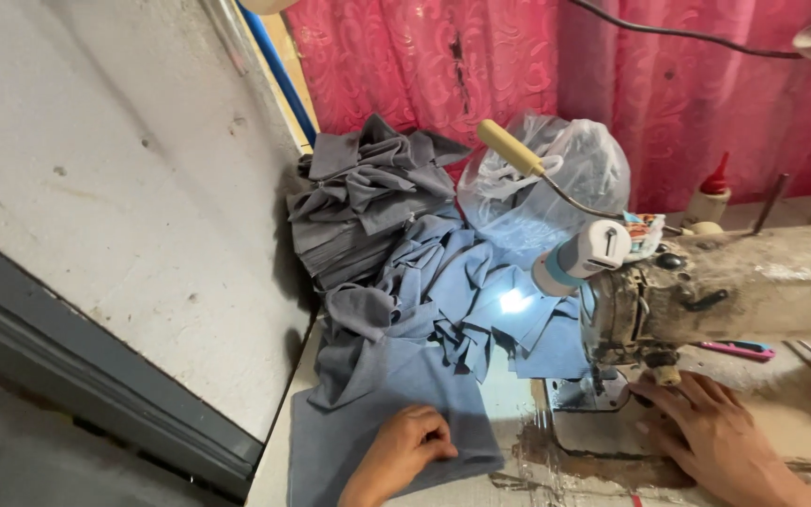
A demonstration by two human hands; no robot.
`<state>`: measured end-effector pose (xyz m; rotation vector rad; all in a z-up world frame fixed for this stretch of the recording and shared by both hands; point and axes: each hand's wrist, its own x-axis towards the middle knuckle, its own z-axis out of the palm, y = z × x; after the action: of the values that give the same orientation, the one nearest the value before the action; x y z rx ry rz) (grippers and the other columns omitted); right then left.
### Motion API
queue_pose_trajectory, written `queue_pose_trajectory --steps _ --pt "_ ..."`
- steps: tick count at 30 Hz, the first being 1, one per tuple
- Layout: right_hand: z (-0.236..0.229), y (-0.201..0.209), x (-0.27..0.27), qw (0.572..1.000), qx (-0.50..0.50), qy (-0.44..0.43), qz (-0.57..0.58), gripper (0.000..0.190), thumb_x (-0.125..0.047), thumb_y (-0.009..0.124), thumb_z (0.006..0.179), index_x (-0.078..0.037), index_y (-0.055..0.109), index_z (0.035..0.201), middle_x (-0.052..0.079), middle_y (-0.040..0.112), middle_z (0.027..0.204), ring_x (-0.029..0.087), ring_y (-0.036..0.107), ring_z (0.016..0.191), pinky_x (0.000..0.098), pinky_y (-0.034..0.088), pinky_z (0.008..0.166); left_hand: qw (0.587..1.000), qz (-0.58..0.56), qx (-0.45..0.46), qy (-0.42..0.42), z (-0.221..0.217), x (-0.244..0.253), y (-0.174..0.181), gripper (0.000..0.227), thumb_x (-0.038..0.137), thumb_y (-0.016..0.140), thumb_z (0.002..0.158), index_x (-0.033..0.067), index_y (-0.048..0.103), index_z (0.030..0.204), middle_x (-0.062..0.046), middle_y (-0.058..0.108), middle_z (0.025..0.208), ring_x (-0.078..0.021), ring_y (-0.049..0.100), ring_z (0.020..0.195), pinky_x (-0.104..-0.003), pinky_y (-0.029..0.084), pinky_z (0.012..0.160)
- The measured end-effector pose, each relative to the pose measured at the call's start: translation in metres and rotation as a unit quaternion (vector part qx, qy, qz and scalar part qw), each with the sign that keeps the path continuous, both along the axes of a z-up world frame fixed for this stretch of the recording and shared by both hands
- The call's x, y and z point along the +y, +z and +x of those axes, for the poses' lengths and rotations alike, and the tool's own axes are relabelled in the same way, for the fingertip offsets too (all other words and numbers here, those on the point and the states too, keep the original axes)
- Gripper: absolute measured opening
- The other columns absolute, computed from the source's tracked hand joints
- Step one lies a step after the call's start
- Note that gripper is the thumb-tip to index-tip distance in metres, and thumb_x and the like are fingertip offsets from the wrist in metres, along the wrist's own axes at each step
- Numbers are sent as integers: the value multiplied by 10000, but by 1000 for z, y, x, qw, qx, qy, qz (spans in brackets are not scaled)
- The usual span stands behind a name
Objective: Folding and aligning fabric pieces on a sewing machine table
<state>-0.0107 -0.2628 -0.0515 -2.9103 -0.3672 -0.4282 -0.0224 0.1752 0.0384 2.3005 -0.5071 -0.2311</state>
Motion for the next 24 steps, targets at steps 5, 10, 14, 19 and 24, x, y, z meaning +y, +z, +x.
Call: queue_pose_trajectory --steps 5,10,14,19,24 --pt "-3 2 1 998 -36 26 32 536 -547 633 864 -390 585 1374 -49 658 1163 220 659 1138 424 554 972 990 -132 22 44 15 16 -19 106 157 570 1033 135 565 930 13 654 950 -116 601 911 -283 444 866" --pt "0 -7 -2 998 -45 35 28 579 -573 627 844 -411 569 1397 -13 662 1206 282 614 1192 443 487 1047 806 -549 81 207 11 6 -17 175 55 475 1025 70 625 937 -167 739 1250 -262 677 1132 -327 494 989" --pt "0 -2 -1 997 -50 34 53 545 -534 658 839 -373 620 1358 -34 639 1372 273 605 1242 466 475 1070 773 -565 117 263 -49 -96 -4 101 24 636 875 121 663 878 -183 773 1361 -382 685 1325 -530 431 1163" --pt "-19 13 4 975 -195 21 109 300 -278 717 853 -371 778 1132 -90 738 1089 166 681 1074 374 574 887 960 -229 -91 135 -119 -199 -52 215 334 540 992 209 667 871 -37 692 1385 -182 567 1465 -304 396 1114" --pt "-69 30 69 962 -145 76 219 186 -271 791 769 -259 823 952 -60 806 987 106 768 791 289 643 762 916 -113 -355 149 -79 -137 -113 268 318 532 1007 210 711 839 12 761 1092 -156 730 904 -310 549 759"
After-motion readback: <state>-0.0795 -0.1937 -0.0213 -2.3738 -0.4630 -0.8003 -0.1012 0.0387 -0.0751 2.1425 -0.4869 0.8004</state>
